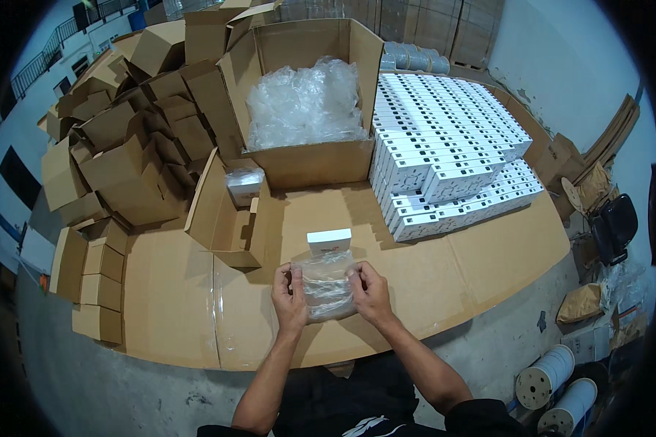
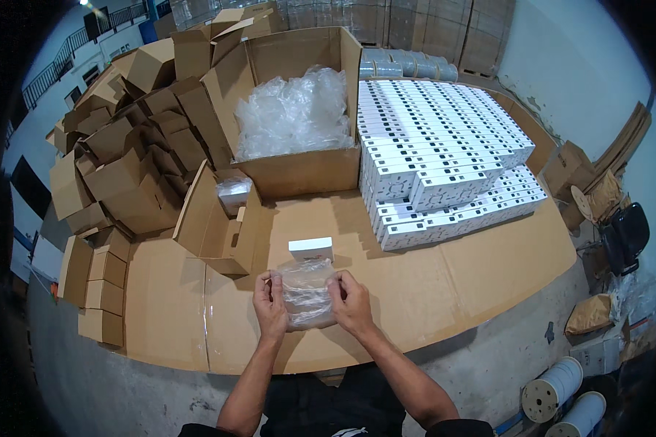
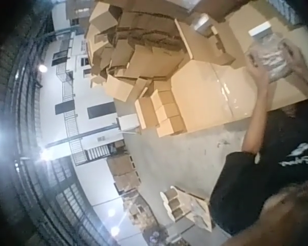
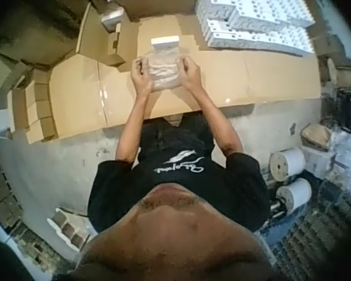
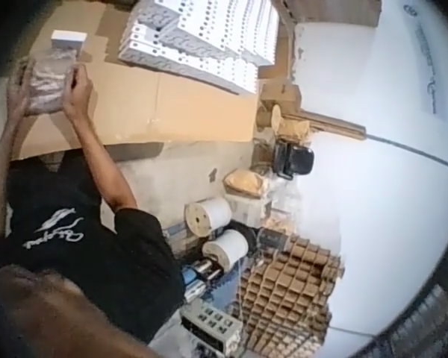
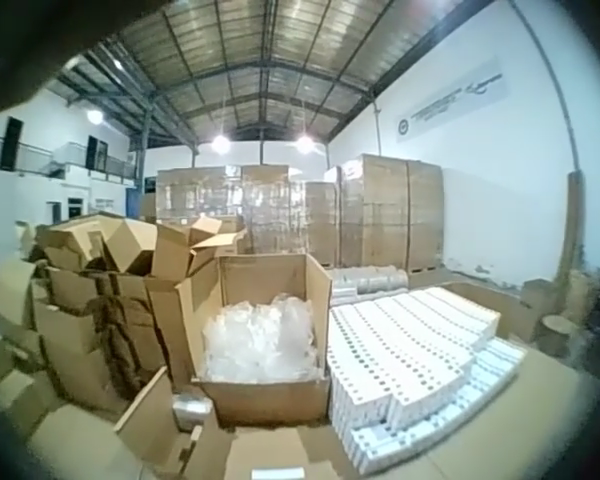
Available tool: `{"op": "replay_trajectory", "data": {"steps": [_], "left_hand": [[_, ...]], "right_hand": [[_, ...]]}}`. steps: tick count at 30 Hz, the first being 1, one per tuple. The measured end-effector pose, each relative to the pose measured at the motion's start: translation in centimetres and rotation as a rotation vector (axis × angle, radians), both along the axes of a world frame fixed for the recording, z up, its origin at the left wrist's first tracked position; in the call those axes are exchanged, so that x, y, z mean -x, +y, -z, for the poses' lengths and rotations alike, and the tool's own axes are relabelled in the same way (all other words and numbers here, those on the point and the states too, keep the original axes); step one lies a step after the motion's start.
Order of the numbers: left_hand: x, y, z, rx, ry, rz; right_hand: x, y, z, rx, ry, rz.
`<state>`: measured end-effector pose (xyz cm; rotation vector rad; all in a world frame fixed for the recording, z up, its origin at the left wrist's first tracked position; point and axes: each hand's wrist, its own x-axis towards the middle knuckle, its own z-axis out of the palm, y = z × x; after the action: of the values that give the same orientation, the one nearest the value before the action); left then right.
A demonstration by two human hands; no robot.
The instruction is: The person is packing small white boxed products into protective plastic sleeves and then placing them into larger cardboard boxes.
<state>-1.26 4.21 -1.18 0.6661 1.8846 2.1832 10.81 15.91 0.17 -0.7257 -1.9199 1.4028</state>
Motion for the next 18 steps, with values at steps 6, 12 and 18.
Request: {"op": "replay_trajectory", "data": {"steps": [6, 12, 18], "left_hand": [[-0.2, -0.3, 0.5, 0.016, 0.012, 0.060], [-0.7, -0.3, -1.0, -0.099, -0.121, 0.158], [0.9, -1.6, -1.7, 0.177, -0.222, 0.562]], "right_hand": [[0.9, -0.3, -0.4, 0.248, 0.086, -0.002], [1.1, 0.2, 0.9, 0.105, 0.112, 0.032], [1.0, 0.7, 1.2, 0.146, 0.160, -0.016]]}}
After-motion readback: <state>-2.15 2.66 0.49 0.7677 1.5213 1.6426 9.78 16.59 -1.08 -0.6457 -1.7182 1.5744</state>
